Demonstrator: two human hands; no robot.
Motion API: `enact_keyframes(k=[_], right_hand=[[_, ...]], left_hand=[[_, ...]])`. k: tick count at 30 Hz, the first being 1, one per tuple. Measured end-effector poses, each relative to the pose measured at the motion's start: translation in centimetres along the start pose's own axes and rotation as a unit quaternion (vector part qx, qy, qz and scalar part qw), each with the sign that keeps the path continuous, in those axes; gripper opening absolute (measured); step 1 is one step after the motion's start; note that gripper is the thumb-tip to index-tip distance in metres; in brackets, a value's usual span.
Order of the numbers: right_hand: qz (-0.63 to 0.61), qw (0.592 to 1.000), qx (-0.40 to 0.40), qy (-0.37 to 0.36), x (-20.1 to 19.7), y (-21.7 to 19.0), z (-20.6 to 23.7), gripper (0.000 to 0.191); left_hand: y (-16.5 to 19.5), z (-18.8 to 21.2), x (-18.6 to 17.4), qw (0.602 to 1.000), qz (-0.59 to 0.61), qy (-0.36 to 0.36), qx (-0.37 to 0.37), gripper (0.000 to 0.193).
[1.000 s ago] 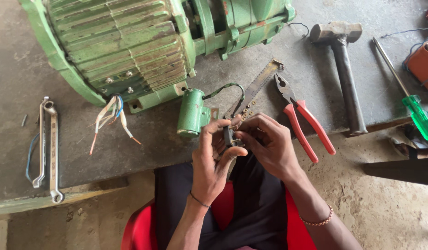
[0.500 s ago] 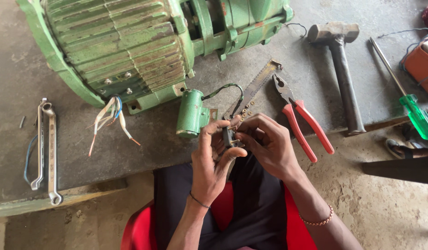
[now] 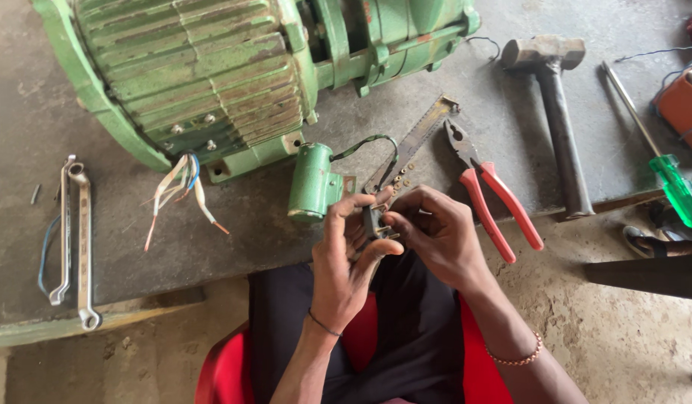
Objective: The person assembles a small electrical component by inserting metal terminals and securing them with pliers. They then use a screwdriver to connect wires to a green motor on the workbench.
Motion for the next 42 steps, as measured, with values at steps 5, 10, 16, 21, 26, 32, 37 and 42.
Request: enact_keyframes(k=[5,10,16,21,26,32,37,42], right_hand=[[-0.087,0.995,-0.051,-0.007,-0.3,-0.6,0.1,0.022],[-0.101,0.994,0.04,-0.019,-0.4,-0.1,0.0,0.016],[-0.039,0.999,-0.014,0.002,0.3,0.5,0.0,0.016],[-0.066,0.992,-0.105,0.006,-0.3,0.2,0.5,0.012],[-0.066,0.998,0.011,0.002,-0.2,0.3,0.1,0.021],[-0.04,0.994,-0.101,-0.01,-0.3,0.0,0.2,0.014],[-0.102,0.994,0.004,0.033,-0.6,0.2,0.4,0.029],[0.055,0.996,-0.064,0.004,-0.4,0.0,-0.1,0.017]], left_hand=[[0.0,0.0,-0.2,1.0,-0.002,-0.003,0.0,0.055],[0.1,0.0,-0.2,1.0,-0.01,0.001,-0.004,0.055],[0.2,-0.1,-0.1,0.998,-0.062,-0.004,0.01,0.054],[0.1,-0.1,0.0,1.0,-0.014,0.001,0.001,0.055],[0.0,-0.1,0.0,1.0,-0.019,0.0,-0.002,0.055],[0.0,0.0,0.1,0.996,-0.079,-0.005,0.037,0.055],[-0.2,0.0,0.2,1.0,-0.02,0.002,-0.007,0.054],[0.0,0.2,0.3,0.999,-0.036,0.001,0.003,0.054]])
Point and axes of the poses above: each hand's wrist, its own z-axis away from the middle knuckle, its own x-axis out of the palm, y = z × x, the point moved 1 cm from there along -z, towards the middle knuckle, and after that the axes turned 13 degrees about z, right-handed, at the moved point
